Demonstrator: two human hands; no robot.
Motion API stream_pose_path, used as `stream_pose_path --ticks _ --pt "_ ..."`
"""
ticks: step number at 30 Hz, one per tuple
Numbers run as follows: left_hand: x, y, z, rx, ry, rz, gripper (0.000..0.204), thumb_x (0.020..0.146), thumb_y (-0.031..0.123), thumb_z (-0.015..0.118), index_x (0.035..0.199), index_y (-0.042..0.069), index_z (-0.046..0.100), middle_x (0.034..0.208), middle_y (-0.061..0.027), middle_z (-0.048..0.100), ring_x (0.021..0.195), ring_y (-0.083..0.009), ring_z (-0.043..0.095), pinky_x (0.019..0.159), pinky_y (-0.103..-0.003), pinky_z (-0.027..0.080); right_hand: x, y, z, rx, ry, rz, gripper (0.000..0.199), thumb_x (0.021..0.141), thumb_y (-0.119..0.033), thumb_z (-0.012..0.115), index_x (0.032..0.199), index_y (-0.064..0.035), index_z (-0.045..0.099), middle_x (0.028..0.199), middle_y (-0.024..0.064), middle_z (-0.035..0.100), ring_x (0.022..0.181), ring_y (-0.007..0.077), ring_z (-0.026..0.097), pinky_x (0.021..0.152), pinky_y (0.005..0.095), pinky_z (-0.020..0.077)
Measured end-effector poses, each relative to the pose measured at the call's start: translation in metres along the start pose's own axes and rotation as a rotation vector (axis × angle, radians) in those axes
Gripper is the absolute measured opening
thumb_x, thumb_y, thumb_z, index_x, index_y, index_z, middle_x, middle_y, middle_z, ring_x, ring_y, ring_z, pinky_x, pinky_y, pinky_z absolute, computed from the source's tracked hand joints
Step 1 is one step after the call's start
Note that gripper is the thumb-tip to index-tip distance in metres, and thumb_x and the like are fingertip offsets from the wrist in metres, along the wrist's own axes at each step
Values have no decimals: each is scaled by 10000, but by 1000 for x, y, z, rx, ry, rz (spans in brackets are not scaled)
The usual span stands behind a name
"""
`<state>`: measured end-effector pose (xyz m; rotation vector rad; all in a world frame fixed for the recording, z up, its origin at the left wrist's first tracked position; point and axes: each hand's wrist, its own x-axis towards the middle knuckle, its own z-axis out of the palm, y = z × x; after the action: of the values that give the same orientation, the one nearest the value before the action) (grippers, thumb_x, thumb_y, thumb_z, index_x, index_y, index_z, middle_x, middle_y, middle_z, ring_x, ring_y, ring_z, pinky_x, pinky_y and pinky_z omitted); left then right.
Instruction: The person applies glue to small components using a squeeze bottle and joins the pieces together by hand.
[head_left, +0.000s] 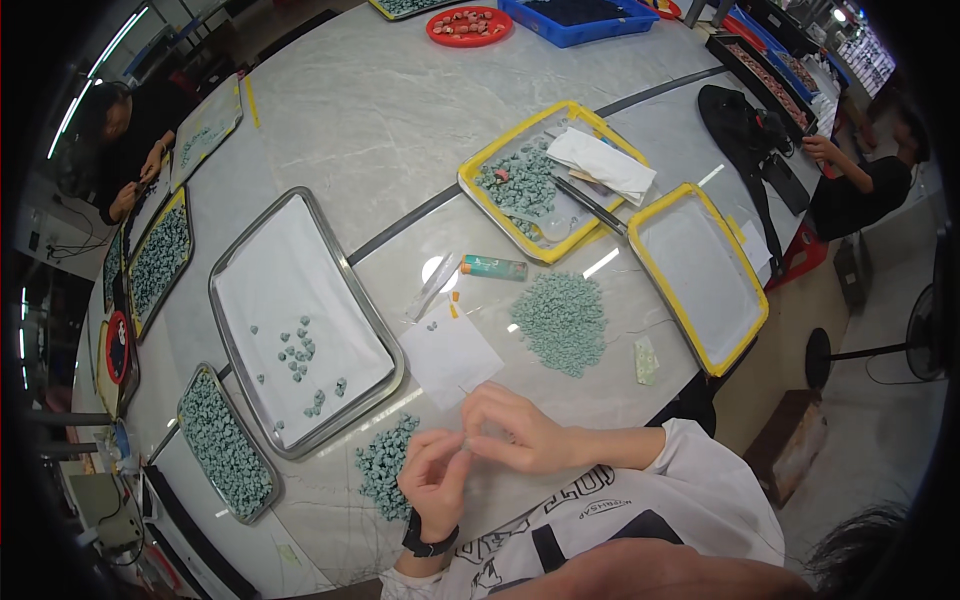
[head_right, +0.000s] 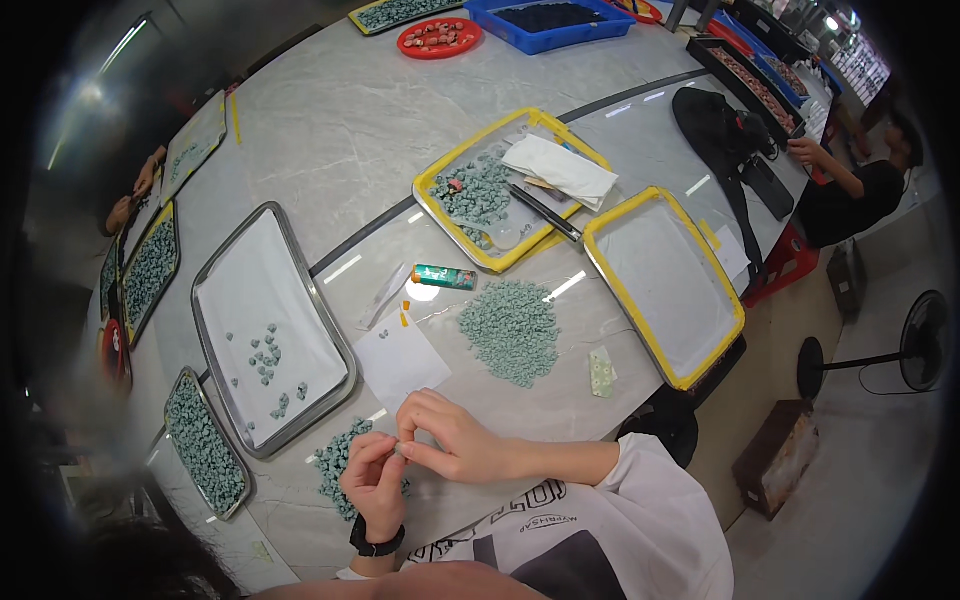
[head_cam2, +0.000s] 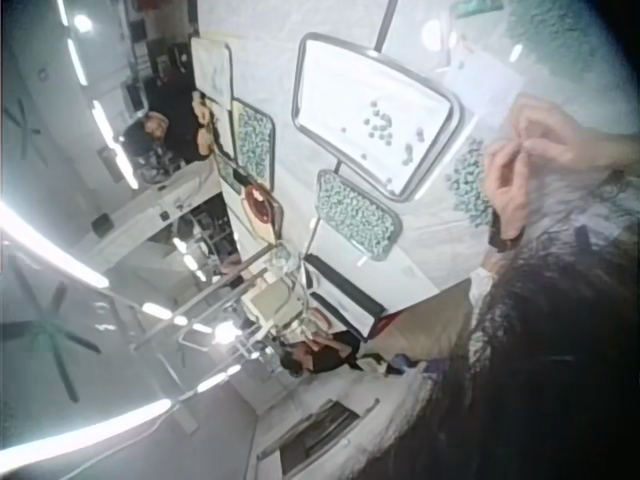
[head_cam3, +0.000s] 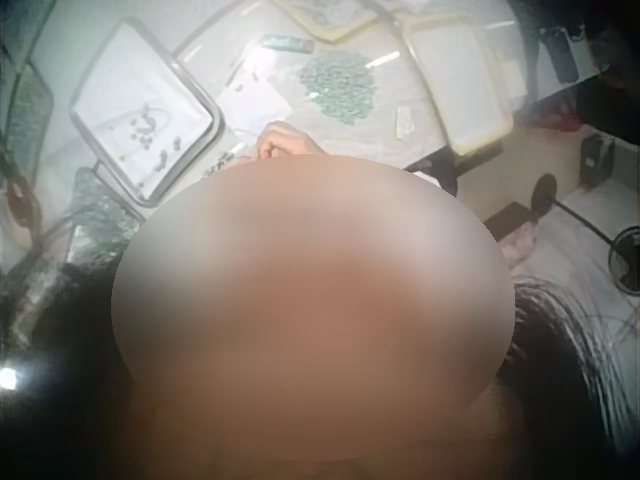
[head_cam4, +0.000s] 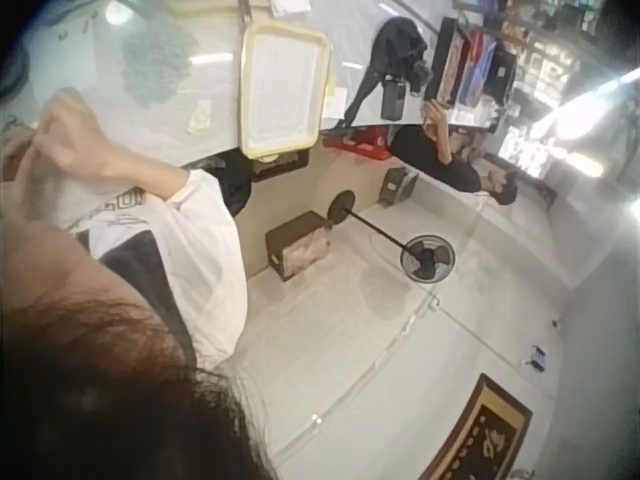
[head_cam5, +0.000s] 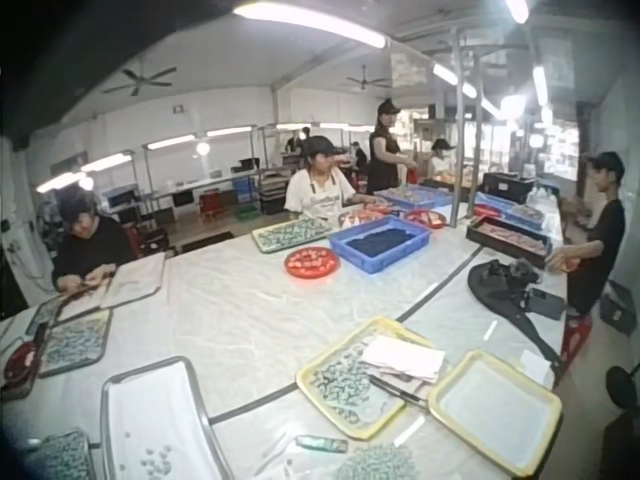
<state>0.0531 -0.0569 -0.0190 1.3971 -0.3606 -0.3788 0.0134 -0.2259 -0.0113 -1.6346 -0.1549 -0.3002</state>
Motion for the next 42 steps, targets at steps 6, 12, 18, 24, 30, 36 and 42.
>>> stream_pose_path --ticks 6,12,18,24,30,36,42 --pt "0 2 0 28 10 3 226 775 -91 651 993 -32 664 1010 -92 571 887 -144 571 758 -228 462 0 0 0 1 -1 2 121 846 -108 594 839 -29 503 894 91 512 872 263 474 806 349 391" --pt "-1 1 0 98 19 30 205 781 -93 644 975 -31 665 1001 -94 577 883 -147 576 761 -233 466 0 0 1 -41 32 -13 121 827 -88 619 830 -25 516 869 89 521 850 262 493 776 345 407" --pt "0 -1 0 31 27 17 191 790 -107 622 961 -30 654 1005 -88 575 882 -138 574 761 -230 469 1 0 1 -94 67 -36 116 793 -62 663 806 -30 552 845 79 549 825 253 516 748 343 418" --pt "1 -4 -3 -21 20 -5 190 795 -107 610 966 -31 642 1013 -83 569 880 -137 572 764 -232 471 3 -2 -2 -110 73 -52 112 764 -45 681 820 -43 584 861 65 581 831 238 534 739 332 430" --pt "2 -4 -3 -86 31 -63 195 797 -114 600 970 -33 638 1025 -91 564 871 -139 577 749 -234 476 4 0 -2 -171 72 -91 133 735 -39 695 822 -52 595 869 52 591 841 233 548 726 329 450" --pt "3 -2 -1 -110 29 -74 196 799 -126 593 966 -35 637 1029 -96 560 850 -141 587 739 -241 484 3 -1 -5 -182 67 -107 126 729 -31 694 819 -53 609 865 50 596 833 231 562 714 329 457" --pt "2 -4 -7 -106 -13 -73 187 795 -122 605 956 -35 640 1029 -95 561 867 -139 583 748 -237 484 5 -3 -10 -83 16 -41 99 731 -32 701 811 -51 646 854 50 610 842 216 574 732 321 464"
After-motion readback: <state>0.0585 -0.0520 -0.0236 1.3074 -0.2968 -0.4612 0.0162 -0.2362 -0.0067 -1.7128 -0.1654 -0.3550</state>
